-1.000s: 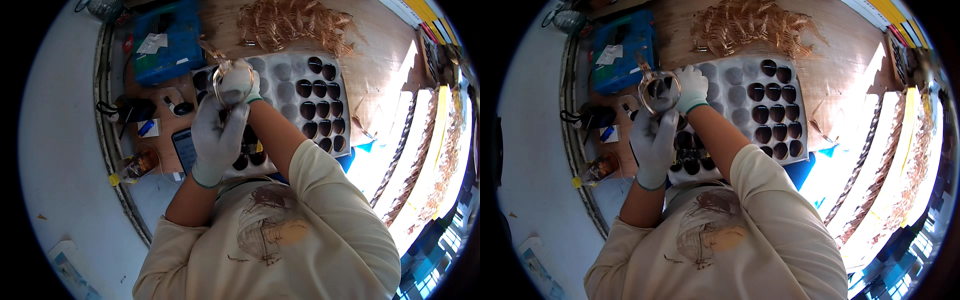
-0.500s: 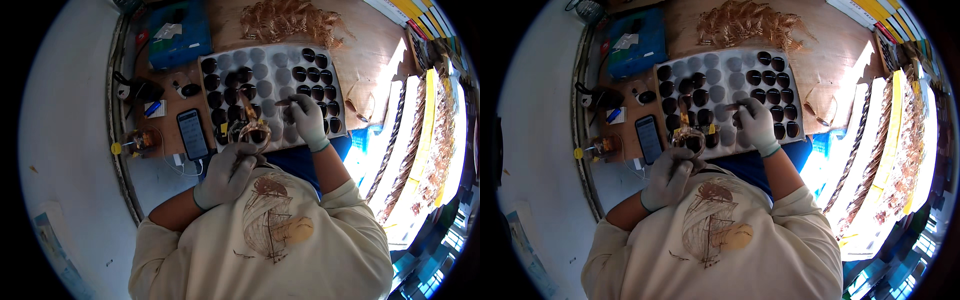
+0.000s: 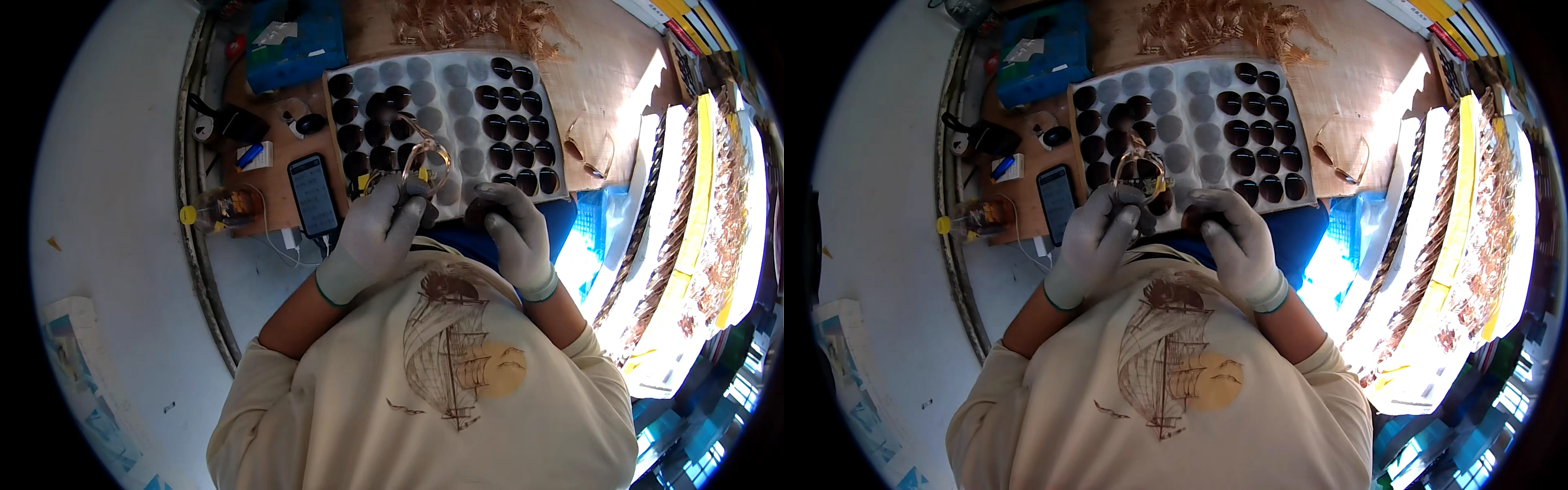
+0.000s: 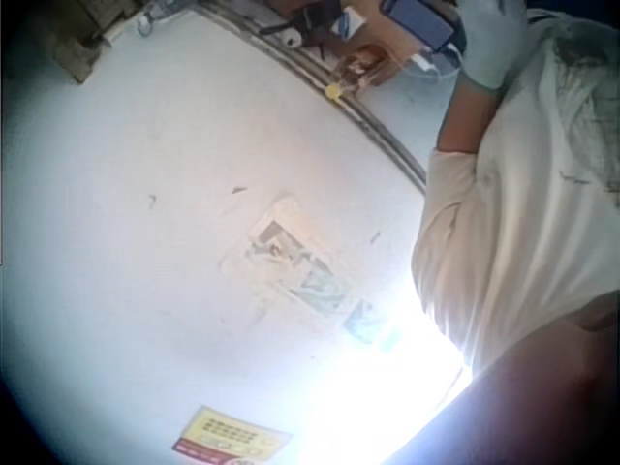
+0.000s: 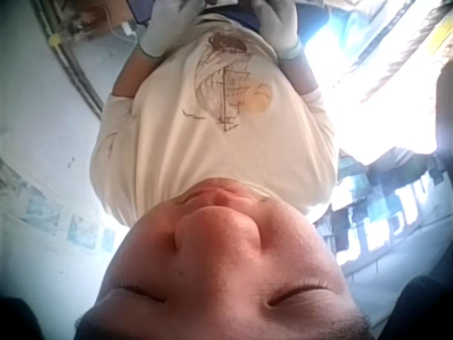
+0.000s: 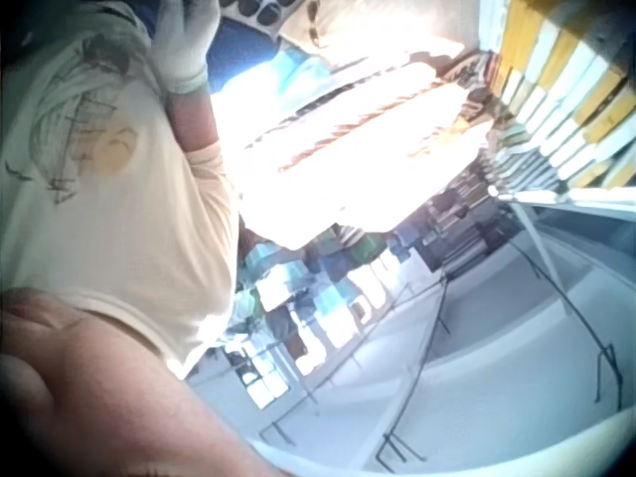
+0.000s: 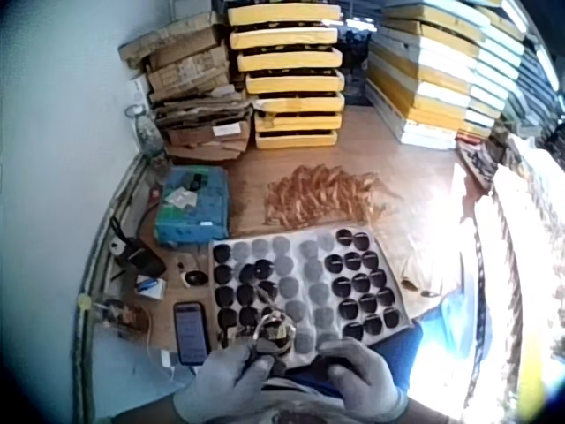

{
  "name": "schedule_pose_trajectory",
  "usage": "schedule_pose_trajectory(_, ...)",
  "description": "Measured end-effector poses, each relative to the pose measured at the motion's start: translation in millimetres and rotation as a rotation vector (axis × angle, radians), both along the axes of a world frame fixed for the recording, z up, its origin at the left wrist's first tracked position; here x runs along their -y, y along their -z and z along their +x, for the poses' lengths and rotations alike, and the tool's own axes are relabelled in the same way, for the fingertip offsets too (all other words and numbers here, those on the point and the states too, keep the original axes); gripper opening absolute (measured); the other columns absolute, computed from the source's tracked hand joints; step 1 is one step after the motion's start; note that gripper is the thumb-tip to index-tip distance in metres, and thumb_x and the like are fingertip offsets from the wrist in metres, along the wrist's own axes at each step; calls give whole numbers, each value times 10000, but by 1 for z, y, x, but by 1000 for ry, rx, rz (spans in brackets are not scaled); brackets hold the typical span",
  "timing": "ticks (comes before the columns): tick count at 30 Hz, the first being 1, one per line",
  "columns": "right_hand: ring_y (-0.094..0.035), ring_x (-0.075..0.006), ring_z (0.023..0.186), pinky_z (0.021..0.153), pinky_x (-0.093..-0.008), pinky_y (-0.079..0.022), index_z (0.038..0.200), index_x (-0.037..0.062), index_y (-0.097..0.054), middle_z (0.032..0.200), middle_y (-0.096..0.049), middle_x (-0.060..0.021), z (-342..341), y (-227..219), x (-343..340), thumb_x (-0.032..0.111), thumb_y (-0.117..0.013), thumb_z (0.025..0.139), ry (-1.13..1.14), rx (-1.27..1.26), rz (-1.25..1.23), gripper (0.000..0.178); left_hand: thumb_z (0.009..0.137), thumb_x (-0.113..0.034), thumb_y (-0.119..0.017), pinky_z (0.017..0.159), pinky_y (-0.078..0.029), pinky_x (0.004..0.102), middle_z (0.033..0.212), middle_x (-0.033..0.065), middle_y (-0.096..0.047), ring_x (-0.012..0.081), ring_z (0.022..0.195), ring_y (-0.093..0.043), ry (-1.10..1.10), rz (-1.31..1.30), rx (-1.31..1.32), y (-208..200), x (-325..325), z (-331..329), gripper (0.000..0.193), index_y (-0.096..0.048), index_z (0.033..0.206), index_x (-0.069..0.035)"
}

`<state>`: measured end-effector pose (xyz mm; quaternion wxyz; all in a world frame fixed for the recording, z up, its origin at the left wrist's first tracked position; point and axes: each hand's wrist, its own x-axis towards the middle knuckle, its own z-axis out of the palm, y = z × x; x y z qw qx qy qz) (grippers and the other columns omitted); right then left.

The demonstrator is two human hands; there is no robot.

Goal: The person picks up dark lenses from a tray and fits them into gold-colored frames one by one. They handle each lens and frame with gloved hands, aligning and pressing the lens into the frame, then placing the assembled unit aside. The process repeats across multiple units.

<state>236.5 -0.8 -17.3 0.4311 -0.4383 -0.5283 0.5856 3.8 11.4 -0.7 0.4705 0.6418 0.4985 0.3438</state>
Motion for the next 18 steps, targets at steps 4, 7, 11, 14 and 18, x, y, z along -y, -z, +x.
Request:
schedule_pose_trajectory(4,-680,-132,875,790,-266,-558,1322,-51,-515,1118,-674,-151,-24,-11,2,-62,-568,929,52,-7,-28,396,1009,-95,-521,659,-528,328,824,126,-691,189,704,-668,89,76,-58,5,3,5,196,-587,1152,22)
schedule_pose_trajectory(7,-682,-125,846,777,-256,-554,1348,-45,-495,1060,-706,-135,-24,-8,-11,-21,-660,910,64,-52,-24,469,1007,-105,-529,639,-522,348,815,155,-677,237,679,-665,121,79,-87,3,4,1,200,-582,1148,27)
schedule_pose_trajectory(11,-680,-120,913,807,-256,-553,1328,-33,-487,998,-715,-121,-21,-7,-19,-4,-684,910,-21,212,74,463,1001,-111,-526,651,-531,433,801,226,-674,415,736,-693,129,4,-49,1,4,-1,184,-539,1086,52)
schedule_pose_trajectory(14,-672,-124,913,793,-257,-552,1264,-31,-530,994,-705,-121,-29,-7,-19,1,-673,922,-7,97,23,372,1010,-125,-526,631,-522,411,761,197,-659,375,685,-682,120,14,-59,5,4,-5,170,-542,1039,42)
schedule_pose_trajectory(18,-667,-156,892,801,-286,-546,1186,-80,-586,1018,-694,-123,-23,6,-29,125,-645,973,-113,-172,-192,301,1027,-107,-503,698,-527,335,865,111,-687,177,749,-647,185,-73,49,2,5,-13,219,-579,1166,44)
